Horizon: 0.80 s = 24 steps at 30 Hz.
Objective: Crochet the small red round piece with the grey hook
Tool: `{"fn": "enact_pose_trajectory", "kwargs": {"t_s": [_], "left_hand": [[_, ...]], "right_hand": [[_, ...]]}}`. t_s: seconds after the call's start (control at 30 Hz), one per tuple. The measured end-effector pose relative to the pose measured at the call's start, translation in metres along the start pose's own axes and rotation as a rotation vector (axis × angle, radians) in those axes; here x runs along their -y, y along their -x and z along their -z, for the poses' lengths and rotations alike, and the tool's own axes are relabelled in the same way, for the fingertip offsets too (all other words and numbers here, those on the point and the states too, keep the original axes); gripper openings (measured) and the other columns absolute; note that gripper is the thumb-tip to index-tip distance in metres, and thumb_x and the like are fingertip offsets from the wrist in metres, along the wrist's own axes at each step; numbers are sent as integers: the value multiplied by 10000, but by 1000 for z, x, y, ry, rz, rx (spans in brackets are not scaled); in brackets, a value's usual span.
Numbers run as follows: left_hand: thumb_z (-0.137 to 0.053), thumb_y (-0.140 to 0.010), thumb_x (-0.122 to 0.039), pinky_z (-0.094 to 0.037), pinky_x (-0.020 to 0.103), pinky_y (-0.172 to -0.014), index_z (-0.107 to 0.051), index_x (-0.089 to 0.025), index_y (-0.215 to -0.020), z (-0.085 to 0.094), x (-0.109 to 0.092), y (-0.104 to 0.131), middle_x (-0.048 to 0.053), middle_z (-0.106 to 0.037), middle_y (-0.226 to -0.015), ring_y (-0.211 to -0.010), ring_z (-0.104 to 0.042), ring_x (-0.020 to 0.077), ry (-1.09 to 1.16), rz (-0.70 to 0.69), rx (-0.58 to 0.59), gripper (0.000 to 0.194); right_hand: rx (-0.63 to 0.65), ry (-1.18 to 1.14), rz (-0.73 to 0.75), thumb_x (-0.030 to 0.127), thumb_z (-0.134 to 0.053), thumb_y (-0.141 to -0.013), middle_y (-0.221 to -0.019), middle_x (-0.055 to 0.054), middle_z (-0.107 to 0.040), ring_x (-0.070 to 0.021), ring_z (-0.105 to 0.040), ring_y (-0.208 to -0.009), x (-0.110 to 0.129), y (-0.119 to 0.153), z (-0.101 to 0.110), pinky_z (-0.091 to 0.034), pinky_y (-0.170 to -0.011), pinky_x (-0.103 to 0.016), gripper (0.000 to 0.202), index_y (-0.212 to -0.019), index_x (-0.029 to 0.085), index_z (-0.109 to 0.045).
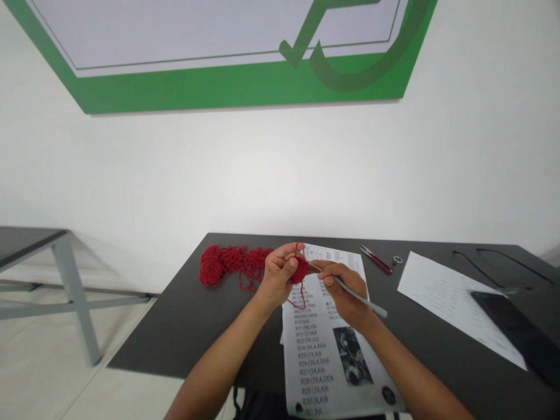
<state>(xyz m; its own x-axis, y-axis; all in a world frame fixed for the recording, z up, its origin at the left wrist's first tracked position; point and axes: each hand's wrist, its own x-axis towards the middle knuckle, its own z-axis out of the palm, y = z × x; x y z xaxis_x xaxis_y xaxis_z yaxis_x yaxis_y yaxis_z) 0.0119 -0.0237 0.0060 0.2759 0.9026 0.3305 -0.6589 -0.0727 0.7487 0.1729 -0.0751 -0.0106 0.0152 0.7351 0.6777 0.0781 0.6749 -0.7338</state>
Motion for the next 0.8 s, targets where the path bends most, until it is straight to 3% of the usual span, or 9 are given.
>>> {"fn": "enact_pose_trajectory", "kwargs": {"t_s": [0.1, 0.27, 0.4, 0.5, 0.63, 0.8], "left_hand": [[-909, -694, -382, -499, 170, -541, -748, -173, -1010, -1, 1, 2, 0, -718, -734, -552, -622, 69, 88, 76, 18, 411], [-883, -724, -433, -560, 169, -584, -698, -176, -1043, -3, 7, 7, -5, -722, -719, -605, -688, 95, 171, 200, 46, 449], [-896, -702, -428, -501, 169, -496, -715, -161, -1033, -6, 14, 8, 34, -755, -714, -563, -685, 119, 21, 119, 44, 462], [-899, -695, -365, -521, 209, -520, -731, -151, -1066, -7, 16, 8, 45, -765, -722, -569, -683, 136, -221, -28, -22, 460], [-833, -755, -309, -561, 243, -616, -741, -158, -1117, -6, 16, 9, 50, -791, -810, -655, -700, 147, -565, -183, -136, 403], [-792, -782, -305, -579, 266, -697, -753, -175, -1131, -4, 16, 10, 51, -803, -868, -728, -718, 167, -812, -262, -145, 375]], "right_hand": [[3, -127, -91, 421, -657, -936, -1112, -45, -799, -236, -767, -993, -2, 1, -2, -613, -865, -375, 164, -907, 271, -716], [-73, -633, -267, 435, -688, -910, -950, -31, -805, -210, -757, -836, -1, -5, -13, -610, -826, -378, 218, -790, 253, -704], [-122, -861, -414, 428, -765, -846, -848, 10, -777, -146, -696, -685, -3, -9, -18, -602, -714, -304, 202, -751, 254, -722], [-211, -808, -412, 439, -801, -813, -820, 22, -749, -123, -665, -691, -10, -10, -19, -578, -710, -269, 198, -763, 258, -740], [-326, -537, -337, 446, -796, -822, -814, 15, -736, -133, -664, -762, -20, -7, -17, -543, -732, -262, 191, -857, 262, -757], [-299, -210, -239, 442, -769, -842, -859, -9, -757, -175, -694, -802, -14, -8, -11, -548, -734, -304, 195, -895, 256, -743]]}}
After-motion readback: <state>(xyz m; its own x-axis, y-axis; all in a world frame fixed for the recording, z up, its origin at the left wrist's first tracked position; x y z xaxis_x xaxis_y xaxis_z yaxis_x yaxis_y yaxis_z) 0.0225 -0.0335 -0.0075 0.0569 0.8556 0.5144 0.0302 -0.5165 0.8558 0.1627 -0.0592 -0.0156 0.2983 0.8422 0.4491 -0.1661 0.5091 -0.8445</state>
